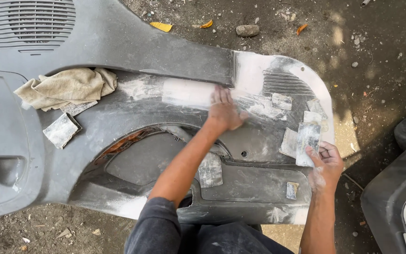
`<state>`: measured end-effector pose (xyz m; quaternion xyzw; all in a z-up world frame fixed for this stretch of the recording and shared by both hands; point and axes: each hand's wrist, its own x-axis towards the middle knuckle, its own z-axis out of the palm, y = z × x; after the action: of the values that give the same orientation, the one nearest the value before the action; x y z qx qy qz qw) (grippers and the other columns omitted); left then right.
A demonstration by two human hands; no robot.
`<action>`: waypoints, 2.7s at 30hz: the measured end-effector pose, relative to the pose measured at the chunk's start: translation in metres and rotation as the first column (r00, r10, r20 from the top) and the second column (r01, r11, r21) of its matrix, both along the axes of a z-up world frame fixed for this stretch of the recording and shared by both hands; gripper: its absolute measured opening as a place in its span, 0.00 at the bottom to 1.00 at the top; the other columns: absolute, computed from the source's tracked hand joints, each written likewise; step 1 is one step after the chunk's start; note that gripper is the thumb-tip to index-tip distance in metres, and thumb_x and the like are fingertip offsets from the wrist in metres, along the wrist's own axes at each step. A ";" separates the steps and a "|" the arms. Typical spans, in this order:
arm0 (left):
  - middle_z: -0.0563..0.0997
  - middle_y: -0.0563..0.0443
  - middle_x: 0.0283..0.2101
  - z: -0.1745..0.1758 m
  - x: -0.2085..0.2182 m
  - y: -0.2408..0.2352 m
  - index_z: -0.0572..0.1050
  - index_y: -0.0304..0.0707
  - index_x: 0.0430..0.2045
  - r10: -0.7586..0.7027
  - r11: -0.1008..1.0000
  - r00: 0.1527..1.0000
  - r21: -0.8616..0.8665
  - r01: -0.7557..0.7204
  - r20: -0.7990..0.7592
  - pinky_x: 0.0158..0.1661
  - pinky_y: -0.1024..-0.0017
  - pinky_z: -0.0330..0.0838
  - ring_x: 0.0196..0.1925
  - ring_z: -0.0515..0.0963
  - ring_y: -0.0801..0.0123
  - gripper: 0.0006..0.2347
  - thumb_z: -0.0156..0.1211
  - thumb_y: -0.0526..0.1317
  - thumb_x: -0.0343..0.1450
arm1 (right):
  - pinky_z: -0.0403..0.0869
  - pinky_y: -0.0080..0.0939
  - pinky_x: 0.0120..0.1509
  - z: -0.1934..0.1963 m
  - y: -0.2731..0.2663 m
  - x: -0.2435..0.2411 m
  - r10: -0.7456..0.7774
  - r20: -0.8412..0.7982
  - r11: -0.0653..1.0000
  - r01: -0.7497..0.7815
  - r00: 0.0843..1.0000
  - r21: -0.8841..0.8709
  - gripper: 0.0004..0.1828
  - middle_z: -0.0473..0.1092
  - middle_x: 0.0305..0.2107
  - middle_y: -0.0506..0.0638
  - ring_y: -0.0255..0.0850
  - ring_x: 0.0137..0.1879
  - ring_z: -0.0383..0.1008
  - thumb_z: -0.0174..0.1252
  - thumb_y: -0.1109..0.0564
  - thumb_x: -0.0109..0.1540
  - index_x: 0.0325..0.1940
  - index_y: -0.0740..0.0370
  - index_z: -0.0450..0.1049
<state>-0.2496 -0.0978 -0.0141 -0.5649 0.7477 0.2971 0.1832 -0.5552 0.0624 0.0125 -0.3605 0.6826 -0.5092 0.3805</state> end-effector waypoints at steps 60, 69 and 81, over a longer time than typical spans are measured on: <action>0.75 0.47 0.14 -0.021 0.198 0.093 0.80 0.39 0.13 0.658 0.245 0.722 -0.847 -0.472 -0.212 0.53 0.63 0.71 0.16 0.71 0.64 0.26 0.50 0.58 0.75 | 0.56 0.49 0.81 -0.029 -0.191 0.197 0.745 -0.498 0.043 -0.713 -0.444 0.700 0.49 0.55 0.71 0.62 0.57 0.72 0.63 0.37 0.77 0.57 0.81 0.55 0.42; 0.77 0.44 0.15 -0.015 0.192 0.096 0.81 0.39 0.15 0.661 0.195 0.699 -0.837 -0.511 -0.273 0.55 0.64 0.71 0.18 0.74 0.60 0.24 0.54 0.59 0.73 | 0.52 0.56 0.76 -0.038 -0.190 0.180 0.661 -0.611 -0.029 -0.828 -0.436 0.560 0.55 0.47 0.75 0.61 0.60 0.75 0.60 0.36 0.80 0.50 0.82 0.54 0.41; 0.77 0.45 0.16 -0.022 0.190 0.093 0.81 0.39 0.16 0.635 0.170 0.705 -0.833 -0.527 -0.316 0.55 0.64 0.71 0.18 0.75 0.60 0.23 0.55 0.57 0.74 | 0.75 0.49 0.60 -0.013 -0.190 0.212 0.865 -0.395 0.066 -0.711 -0.309 0.701 0.41 0.64 0.48 0.75 0.63 0.49 0.74 0.38 0.69 0.70 0.85 0.53 0.34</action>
<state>-0.0599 -0.0048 -0.0360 -0.8263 0.5005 -0.1216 -0.2280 -0.3433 -0.1275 0.0000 -0.8638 0.3651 0.1809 0.2964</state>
